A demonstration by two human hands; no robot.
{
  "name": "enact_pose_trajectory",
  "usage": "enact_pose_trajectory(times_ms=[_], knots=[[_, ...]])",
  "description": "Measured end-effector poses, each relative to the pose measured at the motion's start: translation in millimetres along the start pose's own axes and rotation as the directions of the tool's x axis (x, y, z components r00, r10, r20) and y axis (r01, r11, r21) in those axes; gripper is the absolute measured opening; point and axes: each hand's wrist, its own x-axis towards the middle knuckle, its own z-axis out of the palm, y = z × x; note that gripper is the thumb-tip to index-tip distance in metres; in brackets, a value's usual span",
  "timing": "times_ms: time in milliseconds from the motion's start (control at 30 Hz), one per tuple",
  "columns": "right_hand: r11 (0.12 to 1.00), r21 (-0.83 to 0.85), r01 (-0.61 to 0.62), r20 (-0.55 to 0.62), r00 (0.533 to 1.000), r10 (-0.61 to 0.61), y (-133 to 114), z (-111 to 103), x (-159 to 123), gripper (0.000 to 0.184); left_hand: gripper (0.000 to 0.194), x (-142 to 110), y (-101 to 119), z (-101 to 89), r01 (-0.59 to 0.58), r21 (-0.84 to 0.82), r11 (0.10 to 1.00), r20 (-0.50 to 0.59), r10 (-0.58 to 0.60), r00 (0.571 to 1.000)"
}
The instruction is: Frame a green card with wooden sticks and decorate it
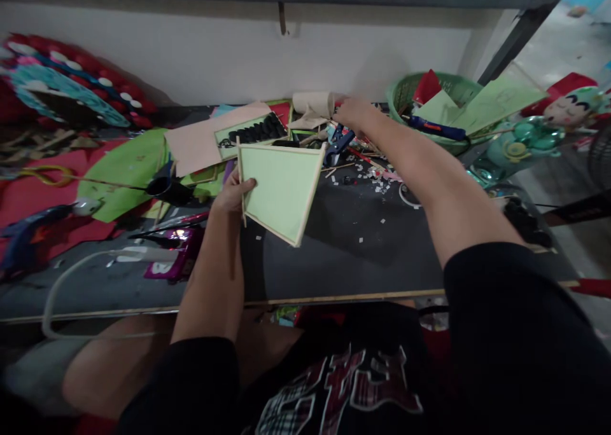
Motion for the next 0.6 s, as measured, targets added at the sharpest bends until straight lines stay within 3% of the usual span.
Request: enact_pose_trajectory(times_ms=[67,133,200,300,367,433,500,600], knots=[[0.993,-0.113,-0.016,0.017,1.0,0.018,-6.2,-26.4,-12.8,0.041,0.062,-1.3,0.0,1.1,0.009,0.014,1.0,0.01,-0.01,1.0],[0.974,-0.148,-0.17,-0.056,0.985,0.164,-13.3,-55.0,-32.1,0.047,0.062,-2.8,0.6,2.8,0.008,0.027,1.0,0.02,-0.009,1.0],[0.925,-0.01,-0.379,-0.05,0.924,0.378,-19.2,-79.9,-58.2,0.045,0.062,-4.6,1.3,4.7,-0.003,0.045,0.999,0.031,0.002,1.0],[0.823,0.285,-0.491,0.084,0.868,0.489,-26.1,-98.1,-107.1,0.029,0.06,-7.2,2.2,7.9,-0.013,0.087,0.996,0.043,0.009,0.999],[0.553,0.629,-0.546,0.28,0.823,0.494,-31.7,-93.6,-140.9,0.011,0.06,-8.4,2.6,10.4,-0.018,0.1,0.995,0.046,0.014,0.999],[0.315,0.764,-0.564,0.405,0.798,0.446,-39.4,-78.4,-170.2,0.004,0.062,-9.0,2.9,12.6,-0.026,0.098,0.995,0.051,0.022,0.998],[0.22,0.778,-0.588,0.48,0.783,0.396,-49.0,-58.6,-191.3,0.01,0.065,-8.5,2.9,14.3,-0.029,0.1,0.995,0.056,0.024,0.998],[0.181,0.776,-0.604,0.544,0.787,0.291,-64.7,-33.7,-207.6,0.018,0.067,-6.3,2.2,15.3,-0.004,0.131,0.991,0.069,-0.005,0.998]])
